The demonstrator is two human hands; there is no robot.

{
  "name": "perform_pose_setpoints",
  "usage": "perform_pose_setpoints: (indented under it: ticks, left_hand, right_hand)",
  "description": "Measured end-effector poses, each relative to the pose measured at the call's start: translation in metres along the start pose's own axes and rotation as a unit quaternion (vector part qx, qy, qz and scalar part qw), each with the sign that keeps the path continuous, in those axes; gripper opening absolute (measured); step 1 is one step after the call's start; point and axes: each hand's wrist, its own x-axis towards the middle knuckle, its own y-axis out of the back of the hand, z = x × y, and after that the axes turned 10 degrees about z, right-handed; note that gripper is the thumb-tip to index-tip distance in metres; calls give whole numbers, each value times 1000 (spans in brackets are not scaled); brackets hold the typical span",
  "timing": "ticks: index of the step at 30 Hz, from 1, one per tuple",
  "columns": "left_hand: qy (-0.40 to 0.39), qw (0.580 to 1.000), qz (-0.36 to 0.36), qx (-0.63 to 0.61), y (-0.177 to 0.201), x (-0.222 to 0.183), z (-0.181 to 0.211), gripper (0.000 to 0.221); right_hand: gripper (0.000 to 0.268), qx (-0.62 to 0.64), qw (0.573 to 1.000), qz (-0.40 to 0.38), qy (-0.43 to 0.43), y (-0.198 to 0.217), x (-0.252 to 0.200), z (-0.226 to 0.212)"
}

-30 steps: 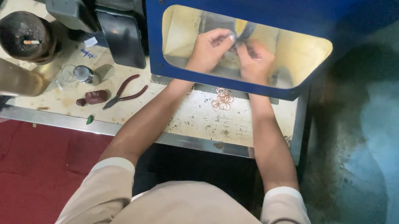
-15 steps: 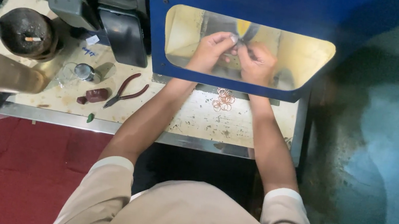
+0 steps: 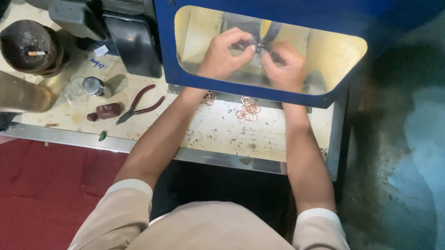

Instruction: Polishing small metal jewelry components using a bench-top polishing machine

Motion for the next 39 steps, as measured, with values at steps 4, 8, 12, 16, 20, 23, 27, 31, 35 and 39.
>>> perform_pose_setpoints:
  ticks: [4, 8, 12, 16, 20, 23, 27, 31, 35, 39]
  left_hand:
    - [53, 997, -20, -49, 0, 1, 0, 17]
    - [79, 994, 2, -69, -5, -1, 1, 17]
    - [103, 992, 31, -65, -13, -1, 10, 8]
    - [140, 985, 68, -69, -23, -2, 4, 10]
    - [147, 985, 60, -73, -20, 0, 12, 14]
    - [159, 981, 56, -95, -21, -1, 10, 10]
    - [172, 974, 66, -132, -25, -3, 4, 12]
    - [206, 965, 69, -149, -26, -3, 2, 15]
    - [247, 950, 81, -173, -28, -3, -14, 18]
    - [339, 922, 17, -186, -12, 4, 9, 17]
  right_hand:
    - [10, 27, 998, -9, -58, -1, -4, 8]
    - [8, 49, 994, -22, -96, -2, 1, -10]
    - [3, 94, 971, -23, -219, -2, 3, -8]
    - [5, 119, 943, -2, -312, -6, 2, 2]
    - [7, 114, 949, 9, -294, -8, 2, 0]
    - [9, 63, 962, 6, -266, -7, 4, -11]
    - [9, 51, 977, 23, -207, -8, 1, -14]
    - [6, 23, 983, 36, -180, -11, -1, -10]
    - [8, 38, 985, 40, -165, -15, -4, -4]
    - [12, 16, 990, 22, -137, -12, -4, -11]
